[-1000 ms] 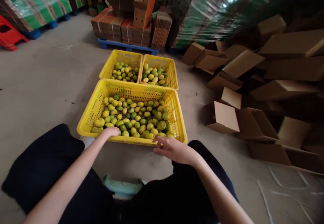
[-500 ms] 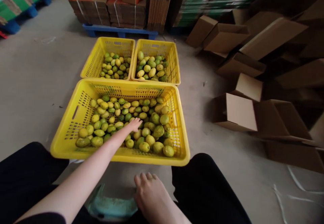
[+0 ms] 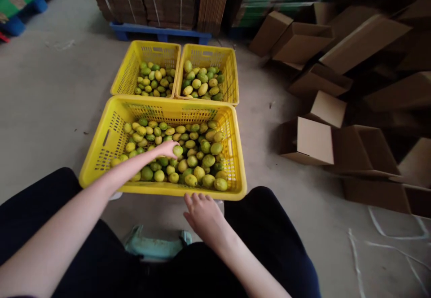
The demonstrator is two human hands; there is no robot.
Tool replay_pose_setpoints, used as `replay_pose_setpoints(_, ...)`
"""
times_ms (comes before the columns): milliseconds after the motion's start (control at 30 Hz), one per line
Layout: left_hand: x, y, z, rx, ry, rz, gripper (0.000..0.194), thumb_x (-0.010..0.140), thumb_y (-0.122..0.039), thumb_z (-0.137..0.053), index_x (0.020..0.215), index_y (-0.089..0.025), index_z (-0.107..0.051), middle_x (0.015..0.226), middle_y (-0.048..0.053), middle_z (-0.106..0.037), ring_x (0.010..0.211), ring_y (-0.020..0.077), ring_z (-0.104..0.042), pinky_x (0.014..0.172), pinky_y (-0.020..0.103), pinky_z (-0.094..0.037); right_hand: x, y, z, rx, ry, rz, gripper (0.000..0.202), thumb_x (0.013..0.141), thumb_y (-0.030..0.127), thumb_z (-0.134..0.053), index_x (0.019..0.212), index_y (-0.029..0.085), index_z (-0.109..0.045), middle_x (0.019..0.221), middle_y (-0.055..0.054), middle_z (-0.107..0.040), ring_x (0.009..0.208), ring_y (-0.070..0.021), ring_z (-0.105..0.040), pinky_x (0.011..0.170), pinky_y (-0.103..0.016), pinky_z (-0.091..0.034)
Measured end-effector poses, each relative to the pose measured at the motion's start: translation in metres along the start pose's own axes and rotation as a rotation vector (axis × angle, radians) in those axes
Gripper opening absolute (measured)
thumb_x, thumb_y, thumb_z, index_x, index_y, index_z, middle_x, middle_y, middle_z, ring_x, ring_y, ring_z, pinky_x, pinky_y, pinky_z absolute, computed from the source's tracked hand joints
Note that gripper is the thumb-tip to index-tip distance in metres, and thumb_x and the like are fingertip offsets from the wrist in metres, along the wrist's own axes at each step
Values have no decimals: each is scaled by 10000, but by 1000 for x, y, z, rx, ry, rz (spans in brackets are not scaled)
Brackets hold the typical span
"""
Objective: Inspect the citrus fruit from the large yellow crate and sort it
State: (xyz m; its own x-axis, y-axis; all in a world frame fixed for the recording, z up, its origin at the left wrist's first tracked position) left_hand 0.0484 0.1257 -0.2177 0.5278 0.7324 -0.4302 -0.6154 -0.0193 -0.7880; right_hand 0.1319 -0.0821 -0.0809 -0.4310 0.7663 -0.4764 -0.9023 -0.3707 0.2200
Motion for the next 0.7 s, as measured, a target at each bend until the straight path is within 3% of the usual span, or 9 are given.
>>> replay_pose_setpoints(133,-80,-18,68,-339,-7,51,519,634,-282,-794,1107,-193,-601,1011,66,-683,928,231,-687,860,389,-541,-1,-5,11,3,-4,-31,367,893,263,-617,1209,78,-593,1030,-186,-701,980,-311,-673,798,-390,-513)
replay_pose_setpoints(233,-150,-41,93,-1027,-1,86,604,618,-504,-787,1105,-197,-603,992,110,-688,875,276,-703,763,396,-581,3,2,10,-2,8,-4,315,905,257,-592,1176,96,-603,1043,-173,-700,999,-303,-672,817,-382,-509)
replay_pose_setpoints(300,-187,-49,105,-1310,-115,82,564,698,-619,-686,1059,-193,-611,905,104,-683,745,246,-697,603,332,-583,11,8,7,-14,19,31,281,915,249,-566,1149,102,-613,1039,-168,-701,993,-297,-674,818,-376,-509)
replay_pose_setpoints(367,-212,-47,108,-1526,-258,83,477,786,-625,-587,990,-194,-605,805,71,-658,614,191,-654,481,270,-539,21,11,5,-30,16,65,246,922,248,-542,1108,112,-626,1030,-164,-703,981,-282,-675,822,-362,-506)
replay_pose_setpoints(467,-225,-28,99,-1719,-481,172,326,847,-489,-564,936,-176,-593,771,60,-650,620,167,-650,500,249,-550,44,1,6,-10,-23,82,282,938,292,-513,1160,139,-597,1067,-149,-703,1023,-258,-661,845,-330,-495)
replay_pose_setpoints(533,-223,-12,90,-1728,-586,282,259,849,-405,-581,920,-156,-593,761,71,-662,644,175,-666,541,264,-573,68,-19,2,19,-7,39,318,945,318,-500,1205,150,-573,1117,-151,-695,1066,-255,-649,864,-317,-487)
replay_pose_setpoints(600,-219,-3,84,-1684,-626,363,232,856,-371,-576,889,-142,-594,727,75,-663,608,178,-664,518,270,-570,99,-44,-6,14,41,-54,293,944,290,-489,1168,132,-593,1130,-179,-688,1064,-273,-651,868,-332,-483)
replay_pose_setpoints(700,-213,0,85,-1648,-639,377,241,874,-367,-545,850,-133,-599,693,77,-663,552,175,-650,472,273,-557,151,-66,-21,-1,55,-109,313,913,186,-482,1190,96,-596,1195,-211,-659,1144,-297,-614,900,-355,-462)
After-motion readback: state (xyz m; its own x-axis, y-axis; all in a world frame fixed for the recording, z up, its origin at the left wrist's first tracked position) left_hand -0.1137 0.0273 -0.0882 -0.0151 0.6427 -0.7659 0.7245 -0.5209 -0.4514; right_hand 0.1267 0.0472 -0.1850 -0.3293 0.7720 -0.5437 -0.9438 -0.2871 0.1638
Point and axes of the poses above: each hand's wrist, its own x-axis towards the middle knuckle, its own z-axis out of the back of the hand, y = z × x, the point moved 8 cm from there along x, towards the middle knuckle
